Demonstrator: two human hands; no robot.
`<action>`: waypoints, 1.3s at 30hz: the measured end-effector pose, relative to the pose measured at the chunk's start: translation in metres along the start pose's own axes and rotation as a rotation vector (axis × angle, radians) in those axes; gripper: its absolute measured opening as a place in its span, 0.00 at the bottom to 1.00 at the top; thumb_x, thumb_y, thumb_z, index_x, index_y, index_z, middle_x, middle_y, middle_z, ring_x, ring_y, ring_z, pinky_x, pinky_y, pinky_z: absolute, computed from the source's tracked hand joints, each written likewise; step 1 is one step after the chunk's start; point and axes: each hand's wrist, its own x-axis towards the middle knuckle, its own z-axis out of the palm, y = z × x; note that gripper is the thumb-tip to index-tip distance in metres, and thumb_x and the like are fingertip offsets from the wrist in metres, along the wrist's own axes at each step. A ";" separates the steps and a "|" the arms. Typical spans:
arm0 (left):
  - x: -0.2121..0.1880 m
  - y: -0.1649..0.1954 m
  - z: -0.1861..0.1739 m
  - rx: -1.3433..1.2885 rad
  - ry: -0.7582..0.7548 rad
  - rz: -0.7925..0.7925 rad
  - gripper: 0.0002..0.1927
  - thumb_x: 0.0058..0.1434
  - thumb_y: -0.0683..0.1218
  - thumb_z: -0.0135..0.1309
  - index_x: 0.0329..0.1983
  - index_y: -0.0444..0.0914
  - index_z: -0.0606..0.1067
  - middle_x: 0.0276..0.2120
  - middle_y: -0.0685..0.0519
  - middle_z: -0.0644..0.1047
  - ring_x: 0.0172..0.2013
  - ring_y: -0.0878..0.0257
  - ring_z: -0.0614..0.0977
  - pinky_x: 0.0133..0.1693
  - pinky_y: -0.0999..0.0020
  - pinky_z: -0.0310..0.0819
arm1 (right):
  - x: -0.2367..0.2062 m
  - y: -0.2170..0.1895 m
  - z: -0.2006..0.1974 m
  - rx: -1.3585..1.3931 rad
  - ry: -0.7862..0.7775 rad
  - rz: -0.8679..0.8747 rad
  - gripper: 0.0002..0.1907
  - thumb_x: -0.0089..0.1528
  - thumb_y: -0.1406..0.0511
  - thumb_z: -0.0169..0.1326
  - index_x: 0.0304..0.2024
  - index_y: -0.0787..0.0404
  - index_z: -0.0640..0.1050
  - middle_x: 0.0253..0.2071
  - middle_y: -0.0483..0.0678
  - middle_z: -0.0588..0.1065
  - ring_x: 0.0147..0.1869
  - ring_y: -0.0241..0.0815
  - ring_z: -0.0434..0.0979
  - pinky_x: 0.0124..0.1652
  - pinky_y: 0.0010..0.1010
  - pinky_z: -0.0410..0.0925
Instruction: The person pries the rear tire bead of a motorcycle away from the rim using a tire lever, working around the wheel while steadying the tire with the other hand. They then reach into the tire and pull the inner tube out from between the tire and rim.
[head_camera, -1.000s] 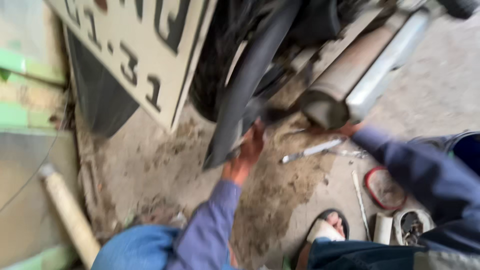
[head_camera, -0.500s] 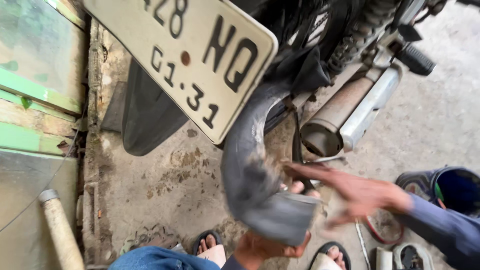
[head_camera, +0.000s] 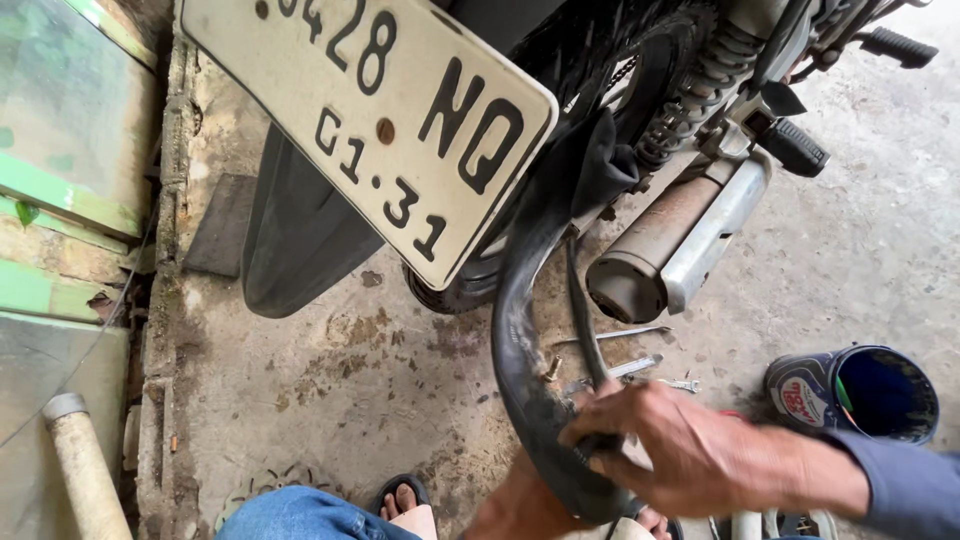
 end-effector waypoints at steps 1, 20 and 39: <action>0.012 -0.009 -0.006 0.098 0.082 0.077 0.26 0.69 0.56 0.52 0.65 0.42 0.63 0.60 0.49 0.72 0.62 0.56 0.74 0.62 0.56 0.64 | -0.003 -0.002 0.003 -0.113 0.052 -0.073 0.21 0.64 0.60 0.53 0.57 0.58 0.81 0.51 0.54 0.84 0.50 0.44 0.85 0.55 0.40 0.72; 0.175 0.120 0.062 -0.236 0.073 0.464 0.22 0.71 0.46 0.57 0.64 0.32 0.70 0.61 0.38 0.72 0.56 0.45 0.78 0.52 0.58 0.75 | -0.152 0.314 -0.131 0.198 1.224 0.643 0.27 0.66 0.48 0.57 0.53 0.64 0.81 0.41 0.60 0.81 0.41 0.54 0.81 0.42 0.48 0.73; 0.222 0.030 -0.053 0.157 0.194 -0.186 0.29 0.63 0.57 0.57 0.54 0.29 0.73 0.27 0.54 0.72 0.25 0.64 0.74 0.25 0.66 0.72 | -0.111 0.354 -0.134 -0.624 0.840 0.723 0.31 0.67 0.42 0.40 0.44 0.51 0.88 0.27 0.55 0.81 0.33 0.56 0.82 0.42 0.45 0.74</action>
